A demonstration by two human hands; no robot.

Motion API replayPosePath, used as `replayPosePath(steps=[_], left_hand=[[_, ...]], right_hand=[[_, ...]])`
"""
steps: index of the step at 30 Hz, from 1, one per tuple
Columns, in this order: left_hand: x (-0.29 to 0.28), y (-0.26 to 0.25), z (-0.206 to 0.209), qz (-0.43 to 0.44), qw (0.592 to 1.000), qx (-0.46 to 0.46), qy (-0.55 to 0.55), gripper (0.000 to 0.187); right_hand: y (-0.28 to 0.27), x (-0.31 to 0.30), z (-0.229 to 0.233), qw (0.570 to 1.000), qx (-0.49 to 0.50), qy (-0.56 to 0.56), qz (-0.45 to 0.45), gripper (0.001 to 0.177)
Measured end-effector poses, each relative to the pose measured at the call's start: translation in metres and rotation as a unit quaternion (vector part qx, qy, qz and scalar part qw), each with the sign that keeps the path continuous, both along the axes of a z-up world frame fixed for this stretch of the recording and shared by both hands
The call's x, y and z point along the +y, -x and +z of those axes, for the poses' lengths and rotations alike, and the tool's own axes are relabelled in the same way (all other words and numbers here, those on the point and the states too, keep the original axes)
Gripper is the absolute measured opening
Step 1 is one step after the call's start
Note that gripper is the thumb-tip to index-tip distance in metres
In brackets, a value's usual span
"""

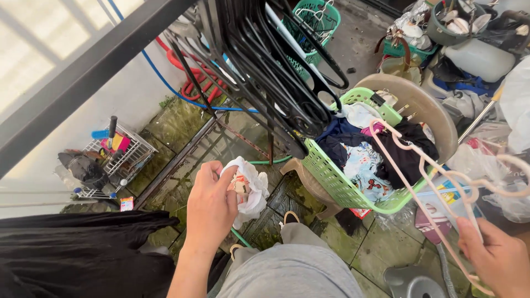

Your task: Hang various pieces of laundry onto hangers and a drying rack.

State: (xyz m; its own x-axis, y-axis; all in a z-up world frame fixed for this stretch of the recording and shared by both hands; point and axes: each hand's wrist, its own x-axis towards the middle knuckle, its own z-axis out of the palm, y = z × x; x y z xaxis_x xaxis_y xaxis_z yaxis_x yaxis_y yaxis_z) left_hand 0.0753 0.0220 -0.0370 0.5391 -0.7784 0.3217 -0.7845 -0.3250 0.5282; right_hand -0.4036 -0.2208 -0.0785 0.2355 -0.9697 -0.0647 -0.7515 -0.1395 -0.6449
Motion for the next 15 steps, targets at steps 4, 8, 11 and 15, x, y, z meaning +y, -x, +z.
replayPosePath(steps=[4,8,11,15], left_hand=[[-0.001,-0.003,-0.003,-0.001,1.000,0.000,-0.010,0.044],[-0.003,-0.007,-0.003,-0.012,1.000,-0.003,-0.014,0.046],[-0.005,-0.005,0.002,-0.029,0.999,-0.004,-0.017,0.047],[-0.008,0.000,0.009,-0.077,0.997,-0.017,-0.014,0.047]], right_hand=[[0.001,0.027,-0.021,0.996,0.060,0.036,0.052,0.029],[-0.036,0.056,-0.015,0.986,0.079,-0.108,0.100,0.026],[-0.082,0.076,0.005,0.958,-0.041,-0.078,0.274,0.025],[-0.125,0.085,0.012,0.935,0.023,-0.071,0.348,0.028]])
